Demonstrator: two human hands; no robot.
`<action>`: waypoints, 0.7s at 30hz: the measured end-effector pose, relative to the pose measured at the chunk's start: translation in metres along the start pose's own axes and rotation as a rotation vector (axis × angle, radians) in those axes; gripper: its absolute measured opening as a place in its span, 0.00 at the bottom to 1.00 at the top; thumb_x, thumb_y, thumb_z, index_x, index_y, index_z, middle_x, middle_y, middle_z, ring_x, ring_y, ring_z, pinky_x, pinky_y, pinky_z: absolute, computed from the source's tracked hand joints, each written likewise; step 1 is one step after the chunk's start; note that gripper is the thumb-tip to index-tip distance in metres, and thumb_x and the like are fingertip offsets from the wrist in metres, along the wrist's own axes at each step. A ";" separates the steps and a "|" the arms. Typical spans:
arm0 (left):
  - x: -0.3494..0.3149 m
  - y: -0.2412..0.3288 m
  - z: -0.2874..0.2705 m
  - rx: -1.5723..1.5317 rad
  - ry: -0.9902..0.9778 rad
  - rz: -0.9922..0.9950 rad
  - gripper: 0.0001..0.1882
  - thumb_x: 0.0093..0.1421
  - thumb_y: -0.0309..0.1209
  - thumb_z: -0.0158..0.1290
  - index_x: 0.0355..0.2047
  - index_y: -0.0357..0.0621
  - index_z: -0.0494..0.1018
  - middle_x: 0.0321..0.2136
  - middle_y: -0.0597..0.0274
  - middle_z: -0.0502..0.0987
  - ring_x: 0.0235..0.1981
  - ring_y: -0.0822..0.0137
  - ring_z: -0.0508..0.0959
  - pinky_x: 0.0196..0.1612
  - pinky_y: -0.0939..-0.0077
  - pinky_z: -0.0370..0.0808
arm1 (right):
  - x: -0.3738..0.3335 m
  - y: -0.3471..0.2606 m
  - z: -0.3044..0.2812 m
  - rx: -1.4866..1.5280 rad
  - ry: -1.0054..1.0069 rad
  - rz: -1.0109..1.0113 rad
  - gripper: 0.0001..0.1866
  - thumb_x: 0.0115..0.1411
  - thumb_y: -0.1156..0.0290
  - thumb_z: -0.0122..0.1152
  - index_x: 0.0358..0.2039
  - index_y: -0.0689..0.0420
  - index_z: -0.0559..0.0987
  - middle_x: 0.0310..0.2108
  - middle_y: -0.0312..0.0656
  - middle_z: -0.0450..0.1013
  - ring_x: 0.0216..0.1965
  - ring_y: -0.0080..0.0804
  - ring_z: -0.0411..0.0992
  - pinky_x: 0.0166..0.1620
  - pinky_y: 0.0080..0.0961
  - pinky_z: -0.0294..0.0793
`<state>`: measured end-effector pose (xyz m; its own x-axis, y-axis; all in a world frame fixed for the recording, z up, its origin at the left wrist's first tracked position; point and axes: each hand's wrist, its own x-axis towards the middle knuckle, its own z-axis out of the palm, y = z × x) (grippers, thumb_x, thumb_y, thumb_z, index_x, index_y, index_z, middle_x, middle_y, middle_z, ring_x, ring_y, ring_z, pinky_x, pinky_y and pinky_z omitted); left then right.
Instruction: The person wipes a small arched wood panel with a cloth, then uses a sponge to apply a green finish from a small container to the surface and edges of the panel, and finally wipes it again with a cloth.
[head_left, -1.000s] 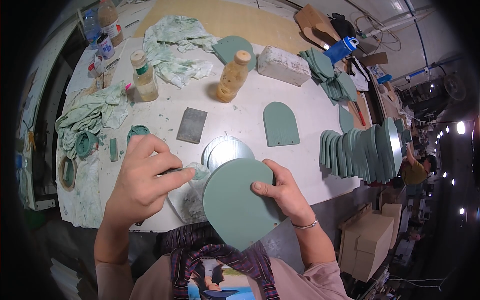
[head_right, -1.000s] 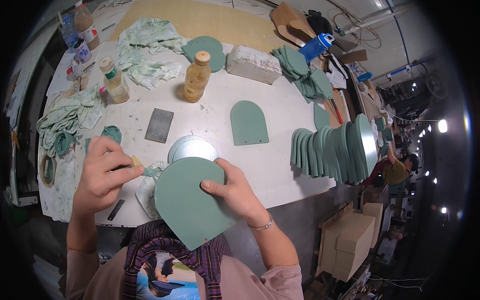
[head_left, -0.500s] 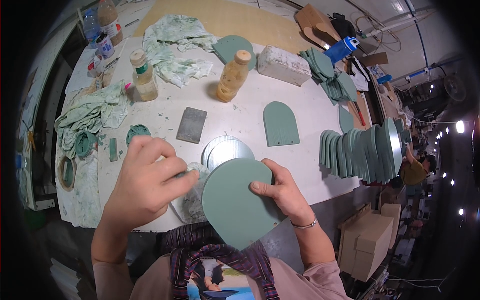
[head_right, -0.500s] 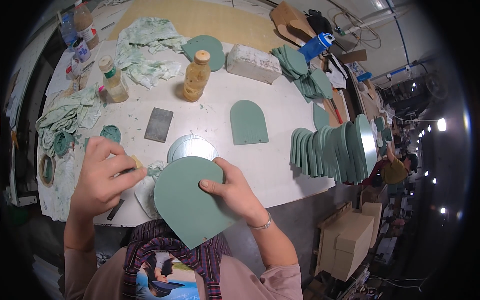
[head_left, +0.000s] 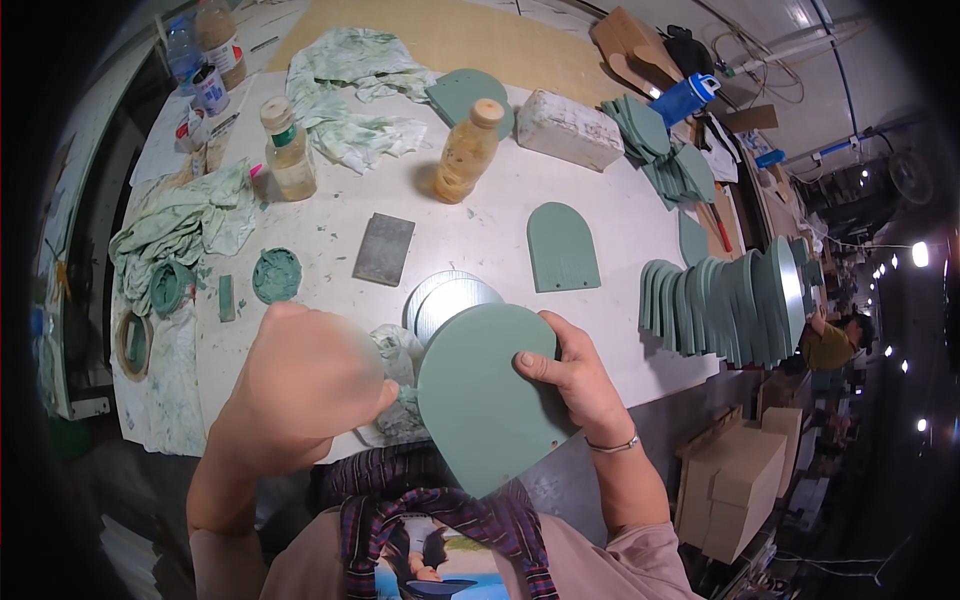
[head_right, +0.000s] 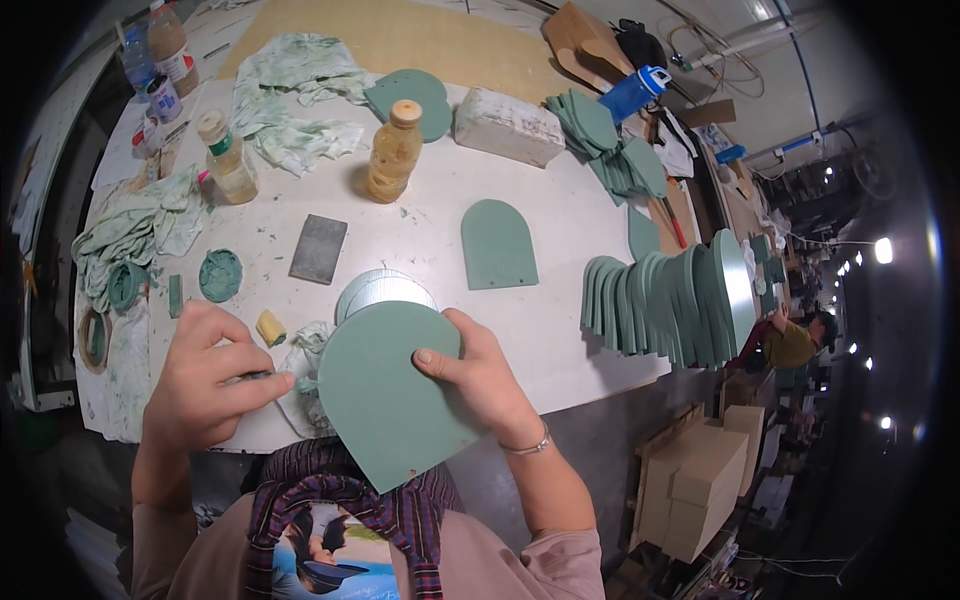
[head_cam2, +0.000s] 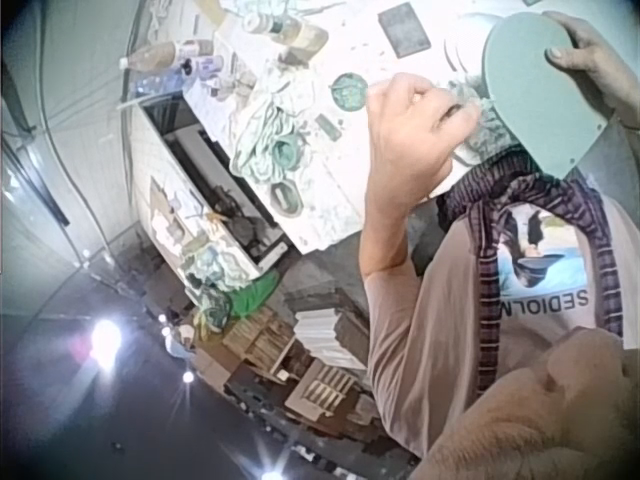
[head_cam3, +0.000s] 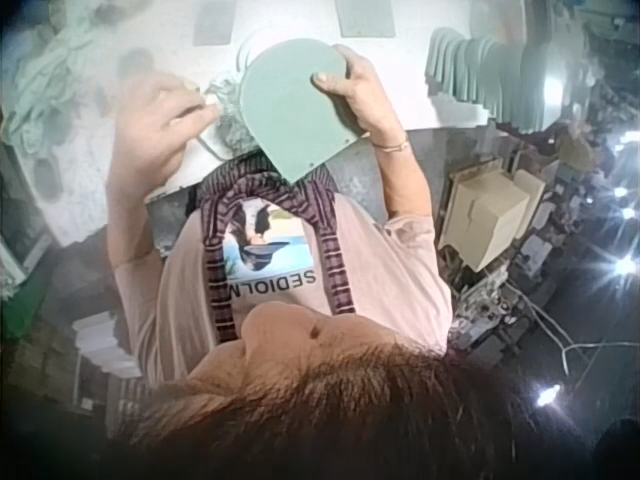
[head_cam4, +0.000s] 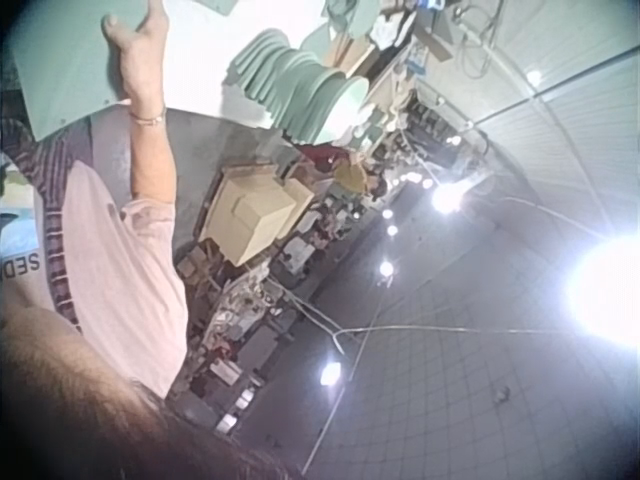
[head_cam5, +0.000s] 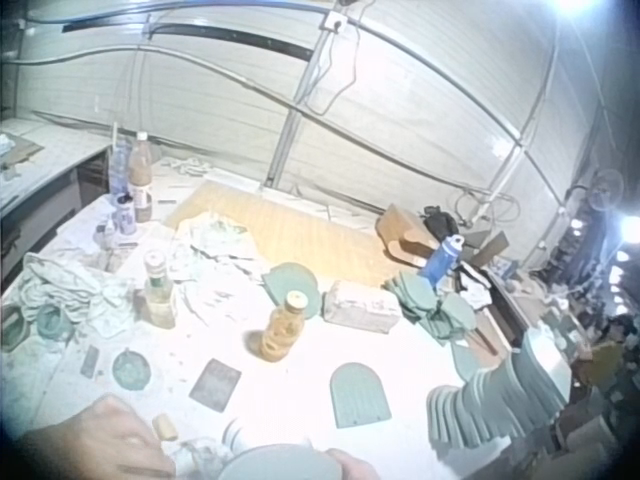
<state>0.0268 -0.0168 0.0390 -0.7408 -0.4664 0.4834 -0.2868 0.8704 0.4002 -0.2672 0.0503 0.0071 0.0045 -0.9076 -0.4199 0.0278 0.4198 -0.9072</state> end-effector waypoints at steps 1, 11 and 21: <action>0.000 0.001 0.000 0.045 0.022 -0.021 0.12 0.39 0.27 0.59 0.28 0.47 0.82 0.24 0.70 0.76 0.30 0.63 0.71 0.38 0.63 0.63 | 0.001 0.001 0.000 -0.013 -0.003 -0.003 0.19 0.57 0.67 0.67 0.43 0.66 0.73 0.36 0.41 0.75 0.39 0.24 0.71 0.45 0.23 0.72; 0.003 0.009 0.001 0.098 0.011 -0.017 0.13 0.39 0.27 0.58 0.29 0.45 0.81 0.25 0.69 0.75 0.31 0.63 0.73 0.39 0.63 0.64 | -0.001 -0.001 0.000 -0.054 0.012 -0.008 0.18 0.58 0.68 0.66 0.42 0.66 0.73 0.35 0.41 0.75 0.38 0.24 0.71 0.44 0.24 0.72; 0.005 0.008 0.002 0.119 -0.006 -0.044 0.13 0.39 0.27 0.57 0.29 0.45 0.81 0.25 0.68 0.74 0.31 0.63 0.73 0.40 0.62 0.65 | -0.002 -0.003 0.001 -0.154 0.015 -0.016 0.18 0.58 0.68 0.67 0.42 0.66 0.73 0.35 0.42 0.76 0.38 0.24 0.72 0.44 0.24 0.72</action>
<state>0.0194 -0.0122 0.0433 -0.7291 -0.5044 0.4626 -0.3894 0.8616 0.3257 -0.2668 0.0510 0.0102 -0.0099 -0.9144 -0.4047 -0.1254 0.4026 -0.9067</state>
